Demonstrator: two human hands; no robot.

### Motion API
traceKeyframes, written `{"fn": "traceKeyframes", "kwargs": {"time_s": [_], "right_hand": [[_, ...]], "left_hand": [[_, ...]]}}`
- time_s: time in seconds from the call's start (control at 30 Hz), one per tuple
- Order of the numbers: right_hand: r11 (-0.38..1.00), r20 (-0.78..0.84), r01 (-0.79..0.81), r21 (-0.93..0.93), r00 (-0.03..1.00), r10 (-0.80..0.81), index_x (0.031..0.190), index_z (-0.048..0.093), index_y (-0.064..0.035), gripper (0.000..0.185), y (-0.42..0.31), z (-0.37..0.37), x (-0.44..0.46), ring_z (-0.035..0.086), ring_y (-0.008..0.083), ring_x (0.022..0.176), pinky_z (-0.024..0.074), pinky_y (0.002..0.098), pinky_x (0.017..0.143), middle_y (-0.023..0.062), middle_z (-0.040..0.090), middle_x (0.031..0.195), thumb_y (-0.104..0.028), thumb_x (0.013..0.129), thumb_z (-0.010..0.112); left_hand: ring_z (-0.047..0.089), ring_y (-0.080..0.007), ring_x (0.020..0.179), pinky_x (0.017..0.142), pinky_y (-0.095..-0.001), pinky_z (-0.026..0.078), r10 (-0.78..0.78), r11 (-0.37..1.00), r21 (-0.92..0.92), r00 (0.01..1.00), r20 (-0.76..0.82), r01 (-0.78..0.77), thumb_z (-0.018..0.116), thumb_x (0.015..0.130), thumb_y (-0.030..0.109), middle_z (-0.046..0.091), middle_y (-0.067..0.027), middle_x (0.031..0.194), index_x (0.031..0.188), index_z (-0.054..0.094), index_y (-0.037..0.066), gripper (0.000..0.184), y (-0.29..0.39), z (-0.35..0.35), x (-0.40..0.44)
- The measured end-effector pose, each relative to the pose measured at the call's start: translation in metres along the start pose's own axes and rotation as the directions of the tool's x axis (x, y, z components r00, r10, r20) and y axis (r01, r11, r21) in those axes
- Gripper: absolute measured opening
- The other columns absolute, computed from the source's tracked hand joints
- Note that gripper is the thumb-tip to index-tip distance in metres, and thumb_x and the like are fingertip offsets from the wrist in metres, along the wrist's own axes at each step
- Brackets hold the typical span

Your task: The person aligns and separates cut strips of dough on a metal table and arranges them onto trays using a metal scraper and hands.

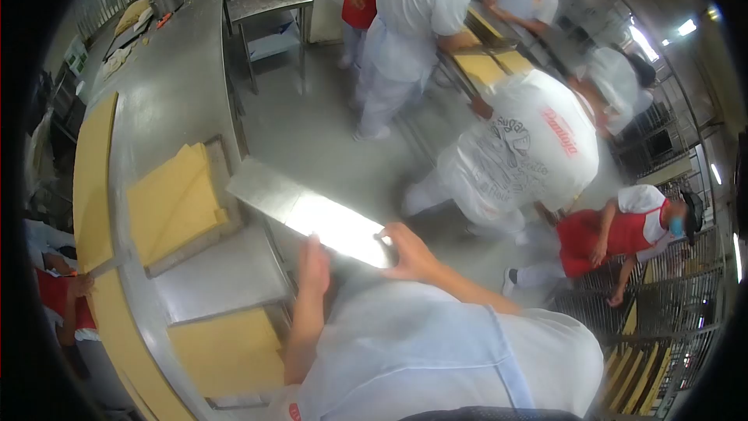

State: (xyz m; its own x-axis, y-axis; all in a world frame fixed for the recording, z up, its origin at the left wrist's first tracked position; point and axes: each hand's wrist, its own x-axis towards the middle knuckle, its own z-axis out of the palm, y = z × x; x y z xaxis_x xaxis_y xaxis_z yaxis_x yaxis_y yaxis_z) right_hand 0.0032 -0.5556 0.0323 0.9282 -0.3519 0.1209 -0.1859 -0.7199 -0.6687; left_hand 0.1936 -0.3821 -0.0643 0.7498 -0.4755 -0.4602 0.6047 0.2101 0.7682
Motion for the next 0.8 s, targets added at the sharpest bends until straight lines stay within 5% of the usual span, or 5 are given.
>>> {"fn": "traceKeyframes", "kwargs": {"time_s": [0.1,0.3,0.6,0.7,0.8], "right_hand": [[1.000,0.122,-0.006,0.016,0.993,0.004,0.141,0.054,-0.0092,0.082,0.012,-0.012,0.044,0.056,0.0439,0.133,0.0515,0.0490,0.106,0.0246,0.054,0.146,-0.041,0.075,0.093],[0.984,0.026,0.176,-0.005,0.984,-0.175,0.146,0.056,-0.0056,0.071,0.084,-0.034,0.165,0.051,0.0432,0.138,0.0461,0.0496,0.113,0.0248,0.052,0.150,-0.033,0.087,0.085],[0.986,0.027,-0.163,-0.017,0.986,0.163,0.124,0.067,0.0006,0.030,0.258,-0.071,0.306,0.068,0.0431,0.111,0.0541,0.0499,0.097,0.0234,0.072,0.119,-0.015,0.098,0.065],[0.980,-0.001,-0.156,-0.124,0.988,0.157,0.118,0.071,-0.0016,0.026,0.315,-0.052,0.314,0.072,0.0436,0.099,0.0559,0.0518,0.091,0.0207,0.076,0.103,-0.009,0.095,0.063],[0.917,-0.008,-0.398,-0.031,0.917,0.398,0.117,0.073,-0.0051,0.026,0.344,-0.035,0.308,0.073,0.0431,0.096,0.0570,0.0524,0.088,0.0191,0.077,0.098,-0.006,0.093,0.062]], "left_hand": [[0.065,-0.0304,0.126,0.111,-0.0388,0.048,-0.040,0.976,0.216,0.982,0.186,-0.001,0.069,0.106,0.032,0.070,-0.0172,0.134,0.149,0.056,-0.004,0.058,-0.021,-0.004,0.057],[0.059,-0.0291,0.137,0.117,-0.0390,0.042,0.141,0.929,0.338,0.989,0.053,-0.151,0.073,0.103,0.037,0.063,-0.0194,0.149,0.149,0.056,-0.009,0.067,0.059,0.097,0.127],[0.063,-0.0254,0.123,0.111,-0.0394,0.046,0.464,0.682,0.636,0.886,0.003,-0.360,0.075,0.106,0.029,0.069,-0.0147,0.134,0.133,0.065,-0.008,0.047,0.131,0.146,0.282],[0.064,-0.0335,0.125,0.110,-0.0427,0.047,0.415,0.635,0.725,0.909,-0.027,-0.268,0.074,0.106,0.035,0.069,-0.0209,0.137,0.136,0.064,-0.008,0.054,0.160,0.164,0.313],[0.064,-0.0346,0.127,0.111,-0.0428,0.047,0.438,0.623,0.706,0.898,0.042,-0.337,0.073,0.106,0.033,0.070,-0.0210,0.137,0.136,0.064,-0.010,0.053,0.172,0.162,0.375]]}}
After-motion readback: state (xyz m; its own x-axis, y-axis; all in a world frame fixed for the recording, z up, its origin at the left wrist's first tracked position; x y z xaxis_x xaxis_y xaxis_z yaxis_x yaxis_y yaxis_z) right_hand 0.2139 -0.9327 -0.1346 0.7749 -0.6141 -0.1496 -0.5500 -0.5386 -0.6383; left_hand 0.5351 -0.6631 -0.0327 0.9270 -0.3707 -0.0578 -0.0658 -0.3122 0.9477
